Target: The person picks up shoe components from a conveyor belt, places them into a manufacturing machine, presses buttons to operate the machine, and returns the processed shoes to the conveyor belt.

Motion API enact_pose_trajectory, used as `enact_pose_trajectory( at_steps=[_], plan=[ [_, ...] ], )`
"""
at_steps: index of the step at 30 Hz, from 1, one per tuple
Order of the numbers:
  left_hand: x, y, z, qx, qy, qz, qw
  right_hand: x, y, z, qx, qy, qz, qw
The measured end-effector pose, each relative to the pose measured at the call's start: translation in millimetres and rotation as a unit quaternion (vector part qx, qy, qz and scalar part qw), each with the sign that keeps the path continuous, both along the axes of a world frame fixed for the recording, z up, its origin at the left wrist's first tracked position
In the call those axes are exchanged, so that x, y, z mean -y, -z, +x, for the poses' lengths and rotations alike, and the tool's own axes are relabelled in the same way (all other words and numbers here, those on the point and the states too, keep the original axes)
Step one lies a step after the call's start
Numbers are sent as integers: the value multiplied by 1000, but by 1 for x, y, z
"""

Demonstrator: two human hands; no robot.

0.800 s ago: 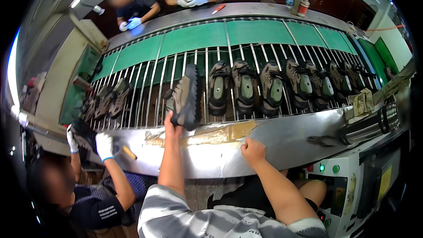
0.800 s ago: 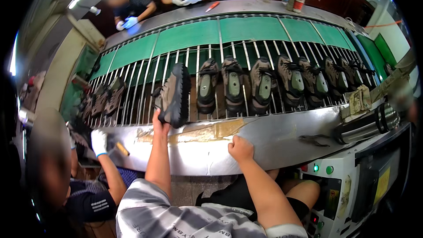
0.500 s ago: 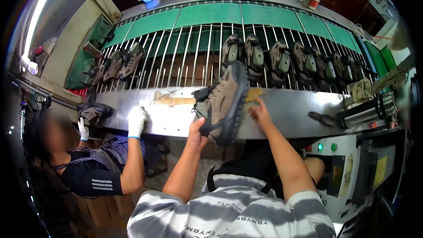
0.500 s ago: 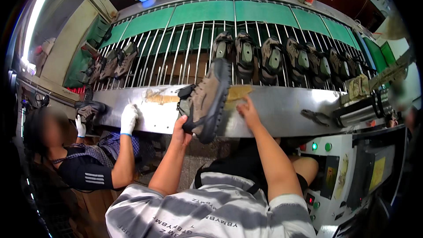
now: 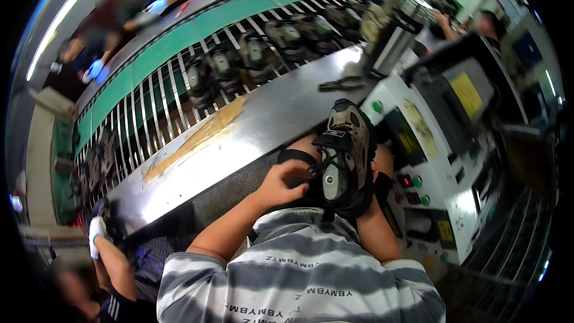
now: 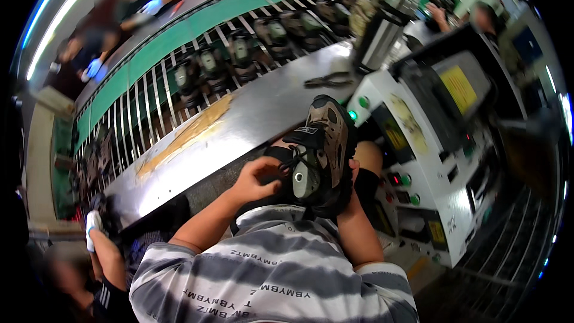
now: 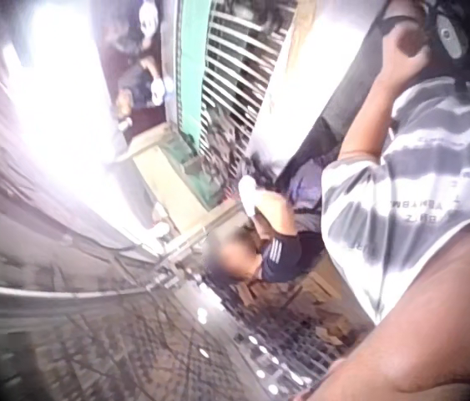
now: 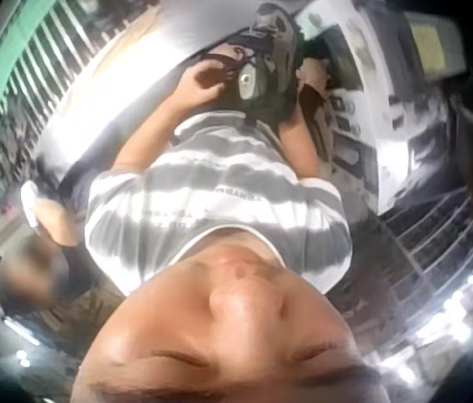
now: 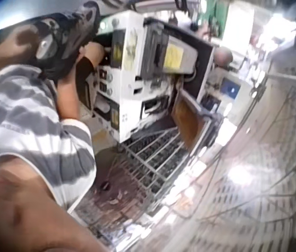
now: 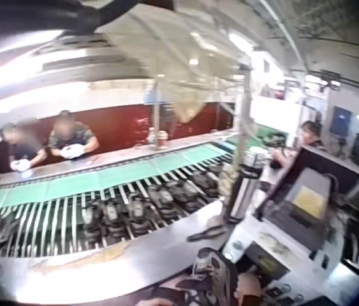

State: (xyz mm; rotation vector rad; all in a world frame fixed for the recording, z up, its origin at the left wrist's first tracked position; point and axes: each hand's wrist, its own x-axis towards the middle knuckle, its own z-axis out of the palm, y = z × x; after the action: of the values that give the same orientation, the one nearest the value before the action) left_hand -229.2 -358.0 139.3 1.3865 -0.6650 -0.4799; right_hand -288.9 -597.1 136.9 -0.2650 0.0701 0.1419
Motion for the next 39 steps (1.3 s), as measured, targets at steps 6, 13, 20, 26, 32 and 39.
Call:
enact_pose_trajectory(
  at_steps=[6,13,20,26,32,39],
  plan=[
    [92,-48,-2,446,-98,62,888,39,-10,-56,55,125,19,991],
    [140,-60,-20,481,32,70,873,69,0,-93,32,143,6,989],
    [160,-69,-24,245,114,39,962,77,3,-94,84,166,-11,982],
    [160,-59,-9,172,198,64,963,83,11,-93,75,199,-10,977],
    [170,-84,-17,98,221,185,952,107,13,-131,-18,68,27,997],
    [209,-73,-35,342,96,197,914,120,47,-160,-120,211,-193,951]
  ],
)
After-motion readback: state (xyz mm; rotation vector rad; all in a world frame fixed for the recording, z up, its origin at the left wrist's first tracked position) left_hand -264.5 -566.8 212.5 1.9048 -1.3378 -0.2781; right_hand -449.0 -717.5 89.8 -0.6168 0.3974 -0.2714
